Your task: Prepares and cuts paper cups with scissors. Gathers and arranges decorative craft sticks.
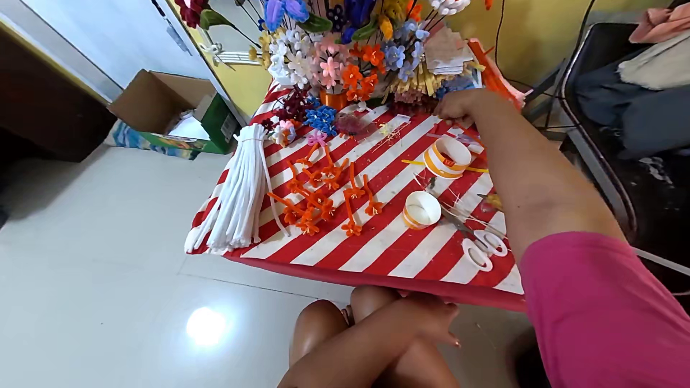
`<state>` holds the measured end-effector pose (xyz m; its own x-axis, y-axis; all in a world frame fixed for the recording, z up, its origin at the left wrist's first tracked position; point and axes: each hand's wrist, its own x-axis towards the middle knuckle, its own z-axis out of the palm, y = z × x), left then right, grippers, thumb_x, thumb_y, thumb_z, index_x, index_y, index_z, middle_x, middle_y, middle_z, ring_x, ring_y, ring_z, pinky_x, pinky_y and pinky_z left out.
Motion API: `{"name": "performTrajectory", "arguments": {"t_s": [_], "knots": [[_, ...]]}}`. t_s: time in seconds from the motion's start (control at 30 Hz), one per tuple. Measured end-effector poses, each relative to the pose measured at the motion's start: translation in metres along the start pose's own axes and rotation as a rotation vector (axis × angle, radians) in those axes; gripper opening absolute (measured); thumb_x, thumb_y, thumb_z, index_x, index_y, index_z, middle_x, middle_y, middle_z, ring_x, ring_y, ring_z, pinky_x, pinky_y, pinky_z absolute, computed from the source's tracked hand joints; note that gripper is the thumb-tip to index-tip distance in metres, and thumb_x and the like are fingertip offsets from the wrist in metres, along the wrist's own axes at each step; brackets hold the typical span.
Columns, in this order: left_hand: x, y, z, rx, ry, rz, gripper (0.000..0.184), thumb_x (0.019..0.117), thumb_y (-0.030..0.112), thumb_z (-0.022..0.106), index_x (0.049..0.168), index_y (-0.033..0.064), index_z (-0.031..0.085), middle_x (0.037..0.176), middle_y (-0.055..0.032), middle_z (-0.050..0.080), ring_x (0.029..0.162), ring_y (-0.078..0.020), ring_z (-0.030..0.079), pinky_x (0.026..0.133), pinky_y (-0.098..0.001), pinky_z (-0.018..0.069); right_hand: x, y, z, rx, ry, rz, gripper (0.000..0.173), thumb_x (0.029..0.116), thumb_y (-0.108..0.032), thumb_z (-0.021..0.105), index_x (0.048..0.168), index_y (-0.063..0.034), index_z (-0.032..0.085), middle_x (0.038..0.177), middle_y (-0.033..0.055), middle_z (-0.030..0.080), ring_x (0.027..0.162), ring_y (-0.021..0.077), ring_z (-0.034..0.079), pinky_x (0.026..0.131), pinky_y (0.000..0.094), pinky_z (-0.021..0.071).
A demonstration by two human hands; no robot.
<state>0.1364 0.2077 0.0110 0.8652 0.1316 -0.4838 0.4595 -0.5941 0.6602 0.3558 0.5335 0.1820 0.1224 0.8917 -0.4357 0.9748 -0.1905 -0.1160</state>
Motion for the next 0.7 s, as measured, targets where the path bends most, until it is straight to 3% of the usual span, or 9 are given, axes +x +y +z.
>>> {"name": "performTrajectory", "arguments": {"t_s": [0.1, 0.17, 0.2, 0.3, 0.4, 0.5, 0.6, 0.7], "knots": [[-0.001, -0.001, 0.001, -0.006, 0.015, 0.016, 0.066, 0.1019, 0.038, 0.062, 0.151, -0.0003, 0.043, 0.136, -0.0286, 0.059, 0.13, -0.0432, 0.056, 0.108, -0.0634, 0.0413, -0.007, 0.0, -0.006, -0.052, 0.138, -0.043, 0.023, 0.1027, -0.005, 0.056, 0.109, 0.014, 0.065, 0.108, 0.0321, 0.065, 0.099, 0.045, 0.064, 0.092, 0.0639, 0.0477], [0.001, -0.001, 0.002, -0.001, 0.015, 0.012, 0.066, 0.1014, 0.039, 0.062, 0.151, 0.0002, 0.043, 0.135, -0.0282, 0.06, 0.129, -0.0431, 0.056, 0.107, -0.0635, 0.0419, -0.013, 0.002, -0.017, -0.089, 0.2, -0.078, 0.024, 0.1018, -0.006, 0.059, 0.11, 0.0153, 0.066, 0.116, 0.0351, 0.064, 0.113, 0.0501, 0.061, 0.1, 0.0673, 0.0438], [0.001, -0.001, 0.002, 0.006, 0.009, 0.01, 0.066, 0.1014, 0.04, 0.062, 0.151, 0.0005, 0.043, 0.135, -0.0281, 0.06, 0.129, -0.043, 0.056, 0.107, -0.0636, 0.042, -0.012, 0.005, -0.02, -0.077, 0.237, -0.096, 0.025, 0.102, -0.007, 0.059, 0.11, 0.0152, 0.067, 0.117, 0.0352, 0.064, 0.115, 0.0503, 0.061, 0.1, 0.0681, 0.0433], [0.003, 0.001, 0.001, 0.019, -0.008, 0.004, 0.067, 0.1022, 0.04, 0.061, 0.153, 0.0017, 0.041, 0.137, -0.0275, 0.059, 0.13, -0.0429, 0.056, 0.108, -0.0637, 0.0414, -0.003, 0.013, -0.013, 0.179, 0.329, -0.077, 0.029, 0.104, -0.011, 0.051, 0.118, 0.0108, 0.063, 0.113, 0.0312, 0.065, 0.1, 0.044, 0.066, 0.091, 0.0641, 0.0503], [0.001, 0.001, 0.001, 0.01, -0.005, -0.001, 0.066, 0.1022, 0.039, 0.061, 0.153, 0.0015, 0.042, 0.136, -0.0281, 0.059, 0.129, -0.0438, 0.056, 0.106, -0.0645, 0.0417, -0.005, 0.004, 0.002, 0.243, 0.376, -0.055, 0.03, 0.1021, -0.009, 0.055, 0.124, 0.0103, 0.061, 0.121, 0.0334, 0.063, 0.109, 0.0477, 0.065, 0.095, 0.0673, 0.0484], [-0.002, 0.001, 0.001, 0.003, 0.007, -0.009, 0.065, 0.1018, 0.04, 0.062, 0.151, 0.0018, 0.044, 0.135, -0.0282, 0.059, 0.128, -0.0439, 0.055, 0.106, -0.0642, 0.0424, -0.007, -0.004, 0.014, 0.101, 0.393, -0.067, 0.029, 0.103, -0.011, 0.054, 0.117, 0.0119, 0.065, 0.122, 0.0363, 0.062, 0.118, 0.0525, 0.059, 0.098, 0.0721, 0.0437], [-0.003, 0.001, 0.001, -0.01, 0.014, -0.008, 0.066, 0.1009, 0.039, 0.064, 0.151, 0.0009, 0.044, 0.133, -0.0296, 0.06, 0.128, -0.0451, 0.056, 0.106, -0.0657, 0.0419, -0.015, -0.01, 0.019, -0.018, 0.381, -0.033, 0.029, 0.0993, -0.013, 0.06, 0.109, 0.0131, 0.067, 0.118, 0.0372, 0.063, 0.118, 0.0545, 0.059, 0.094, 0.0744, 0.0449], [-0.002, 0.003, -0.002, -0.002, -0.014, -0.012, 0.066, 0.1018, 0.039, 0.062, 0.152, 0.001, 0.042, 0.134, -0.0297, 0.059, 0.128, -0.0447, 0.056, 0.105, -0.0647, 0.0425, -0.009, -0.012, 0.026, 0.01, 0.372, -0.005, 0.04, 0.1021, -0.027, 0.06, 0.108, 0.0119, 0.067, 0.12, 0.0356, 0.063, 0.119, 0.0524, 0.06, 0.095, 0.0734, 0.0449]]}}
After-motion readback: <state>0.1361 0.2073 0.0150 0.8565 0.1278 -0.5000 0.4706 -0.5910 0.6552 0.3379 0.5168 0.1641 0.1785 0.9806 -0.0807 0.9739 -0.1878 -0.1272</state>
